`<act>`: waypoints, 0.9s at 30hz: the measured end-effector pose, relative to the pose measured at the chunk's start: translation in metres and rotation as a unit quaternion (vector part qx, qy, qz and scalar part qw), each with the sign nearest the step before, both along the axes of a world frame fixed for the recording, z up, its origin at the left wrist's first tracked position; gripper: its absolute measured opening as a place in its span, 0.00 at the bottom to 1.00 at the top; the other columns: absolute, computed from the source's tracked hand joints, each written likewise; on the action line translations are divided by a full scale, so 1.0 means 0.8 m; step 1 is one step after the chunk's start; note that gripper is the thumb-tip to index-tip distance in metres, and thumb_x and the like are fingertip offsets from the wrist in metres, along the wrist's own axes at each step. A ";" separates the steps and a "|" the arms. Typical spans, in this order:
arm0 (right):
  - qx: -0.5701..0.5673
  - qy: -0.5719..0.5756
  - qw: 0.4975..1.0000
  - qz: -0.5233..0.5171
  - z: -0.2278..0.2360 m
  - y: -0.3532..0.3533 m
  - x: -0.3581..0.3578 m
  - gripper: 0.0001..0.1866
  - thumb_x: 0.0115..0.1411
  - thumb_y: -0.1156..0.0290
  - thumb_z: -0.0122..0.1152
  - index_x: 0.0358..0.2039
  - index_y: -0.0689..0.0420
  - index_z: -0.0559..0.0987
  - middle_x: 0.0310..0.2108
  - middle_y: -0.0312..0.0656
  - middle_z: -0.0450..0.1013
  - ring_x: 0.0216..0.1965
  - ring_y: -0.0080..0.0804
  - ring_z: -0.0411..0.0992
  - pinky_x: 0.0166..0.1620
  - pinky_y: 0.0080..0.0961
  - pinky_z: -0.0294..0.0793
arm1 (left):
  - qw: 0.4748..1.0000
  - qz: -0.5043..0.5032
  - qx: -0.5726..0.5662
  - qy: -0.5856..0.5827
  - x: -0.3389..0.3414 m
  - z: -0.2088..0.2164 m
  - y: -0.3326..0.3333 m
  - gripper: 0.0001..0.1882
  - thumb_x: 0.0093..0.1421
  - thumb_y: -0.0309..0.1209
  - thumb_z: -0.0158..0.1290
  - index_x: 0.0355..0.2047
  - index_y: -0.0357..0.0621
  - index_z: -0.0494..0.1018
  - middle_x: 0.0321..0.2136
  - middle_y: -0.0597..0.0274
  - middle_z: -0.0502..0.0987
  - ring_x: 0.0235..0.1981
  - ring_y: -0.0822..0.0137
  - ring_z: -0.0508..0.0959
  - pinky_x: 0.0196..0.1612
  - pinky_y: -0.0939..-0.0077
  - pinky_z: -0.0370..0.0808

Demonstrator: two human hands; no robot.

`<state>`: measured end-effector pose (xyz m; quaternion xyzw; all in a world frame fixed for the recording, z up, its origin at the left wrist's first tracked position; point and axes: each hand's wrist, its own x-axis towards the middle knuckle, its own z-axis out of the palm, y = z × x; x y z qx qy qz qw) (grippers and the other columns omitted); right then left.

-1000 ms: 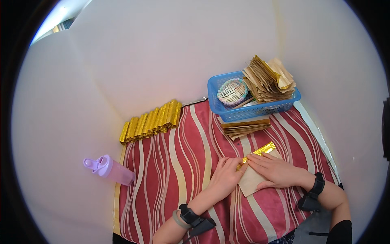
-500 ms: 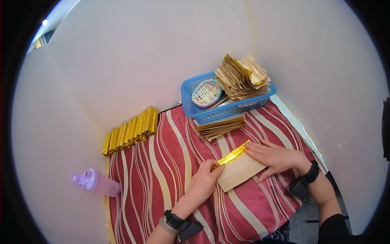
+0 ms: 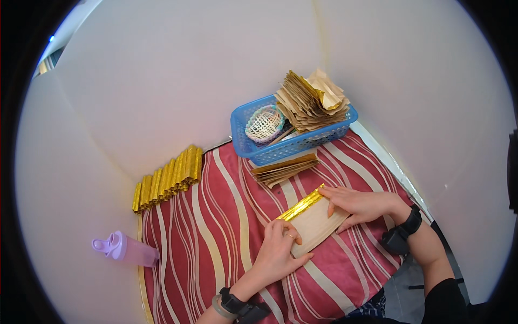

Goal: Fold rectangular sheets of gold leaf paper into thin, long strips.

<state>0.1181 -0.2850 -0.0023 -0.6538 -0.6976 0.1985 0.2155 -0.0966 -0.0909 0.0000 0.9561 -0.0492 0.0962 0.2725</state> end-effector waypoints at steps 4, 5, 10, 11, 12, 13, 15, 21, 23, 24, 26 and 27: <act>0.008 0.003 1.000 0.001 0.003 0.000 -0.002 0.26 0.61 0.52 0.59 0.46 0.61 0.69 0.65 0.69 0.47 0.69 0.59 0.42 0.68 0.42 0.45 | 0.999 0.012 -0.042 -0.014 -0.001 -0.006 0.003 0.17 0.50 0.35 0.65 0.32 0.41 0.70 0.43 0.52 0.65 0.51 0.47 0.63 0.54 0.57 0.64; 0.005 0.007 1.000 -0.012 0.002 0.000 -0.002 0.25 0.62 0.52 0.57 0.46 0.62 0.69 0.66 0.67 0.48 0.69 0.57 0.43 0.68 0.42 0.45 | 0.999 0.011 -0.042 -0.013 -0.001 -0.009 0.005 0.17 0.50 0.35 0.65 0.32 0.41 0.70 0.43 0.52 0.65 0.51 0.47 0.63 0.54 0.57 0.64; 0.016 -0.033 0.998 -0.050 0.006 0.003 -0.005 0.23 0.64 0.55 0.54 0.46 0.64 0.70 0.62 0.59 0.58 0.66 0.51 0.53 0.67 0.43 0.49 | 0.995 0.038 -0.089 -0.021 0.000 -0.023 0.014 0.10 0.55 0.30 0.61 0.33 0.41 0.73 0.43 0.57 0.69 0.51 0.55 0.64 0.53 0.64 0.64; 0.021 -0.044 0.995 -0.083 0.009 0.007 -0.008 0.22 0.63 0.57 0.55 0.45 0.64 0.70 0.58 0.56 0.63 0.63 0.49 0.58 0.66 0.42 0.52 | 0.995 0.039 -0.089 -0.021 0.000 -0.023 0.013 0.10 0.55 0.30 0.61 0.33 0.41 0.73 0.43 0.57 0.69 0.51 0.55 0.64 0.53 0.64 0.64; 0.025 -0.056 0.991 -0.117 0.011 0.009 -0.010 0.20 0.63 0.58 0.56 0.45 0.63 0.71 0.54 0.54 0.69 0.59 0.46 0.63 0.64 0.42 0.55 | 0.994 0.044 -0.097 -0.019 0.001 -0.023 0.013 0.10 0.55 0.29 0.61 0.34 0.41 0.73 0.43 0.57 0.69 0.51 0.55 0.64 0.53 0.65 0.64; 0.025 -0.055 0.991 -0.117 0.012 0.010 -0.011 0.20 0.63 0.58 0.56 0.45 0.63 0.71 0.54 0.54 0.69 0.59 0.46 0.63 0.64 0.42 0.55 | 0.993 0.050 -0.105 -0.016 0.001 -0.022 0.012 0.09 0.55 0.28 0.60 0.34 0.41 0.73 0.43 0.57 0.70 0.51 0.55 0.65 0.53 0.65 0.64; 0.084 -0.084 0.987 -0.108 0.012 0.012 -0.012 0.17 0.60 0.63 0.59 0.43 0.62 0.72 0.47 0.50 0.73 0.54 0.42 0.68 0.61 0.40 0.60 | 0.992 0.059 -0.106 -0.024 0.002 -0.020 0.009 0.10 0.54 0.28 0.60 0.35 0.41 0.73 0.43 0.57 0.70 0.50 0.55 0.65 0.53 0.65 0.64; 0.170 -0.194 0.952 -0.162 -0.013 0.026 -0.026 0.18 0.57 0.61 0.62 0.39 0.62 0.72 0.44 0.47 0.71 0.48 0.45 0.67 0.55 0.38 0.64 | 0.997 0.056 -0.050 -0.028 0.000 -0.005 0.001 0.18 0.55 0.26 0.58 0.47 0.50 0.75 0.42 0.56 0.68 0.49 0.53 0.66 0.52 0.64 0.65; 0.183 -0.210 0.945 -0.174 -0.016 0.029 -0.038 0.20 0.56 0.58 0.63 0.38 0.62 0.72 0.43 0.47 0.70 0.47 0.45 0.66 0.53 0.37 0.65 | 0.999 0.042 -0.013 -0.011 0.001 -0.003 0.000 0.21 0.55 0.26 0.57 0.50 0.54 0.75 0.41 0.56 0.68 0.48 0.53 0.66 0.52 0.64 0.66; 0.197 -0.224 0.937 -0.184 -0.017 0.032 -0.040 0.22 0.55 0.55 0.63 0.37 0.62 0.71 0.43 0.47 0.68 0.46 0.46 0.65 0.52 0.37 0.65 | 0.999 0.034 0.007 -0.021 0.001 -0.004 0.000 0.22 0.56 0.26 0.56 0.52 0.58 0.75 0.41 0.56 0.68 0.47 0.53 0.66 0.50 0.64 0.67; 0.180 -0.217 0.942 -0.181 -0.012 0.031 -0.042 0.23 0.54 0.53 0.64 0.36 0.62 0.70 0.45 0.48 0.68 0.47 0.46 0.64 0.53 0.38 0.64 | 0.999 0.026 0.028 -0.031 0.000 -0.004 0.000 0.23 0.57 0.26 0.56 0.53 0.62 0.75 0.41 0.56 0.67 0.46 0.52 0.67 0.49 0.64 0.68; 0.161 -0.211 0.947 -0.181 -0.010 0.029 -0.043 0.25 0.53 0.51 0.65 0.35 0.61 0.69 0.46 0.49 0.67 0.49 0.46 0.63 0.54 0.38 0.64 | 0.998 0.021 0.046 -0.031 0.000 -0.002 -0.001 0.22 0.57 0.26 0.55 0.52 0.63 0.76 0.41 0.56 0.67 0.46 0.52 0.67 0.47 0.64 0.69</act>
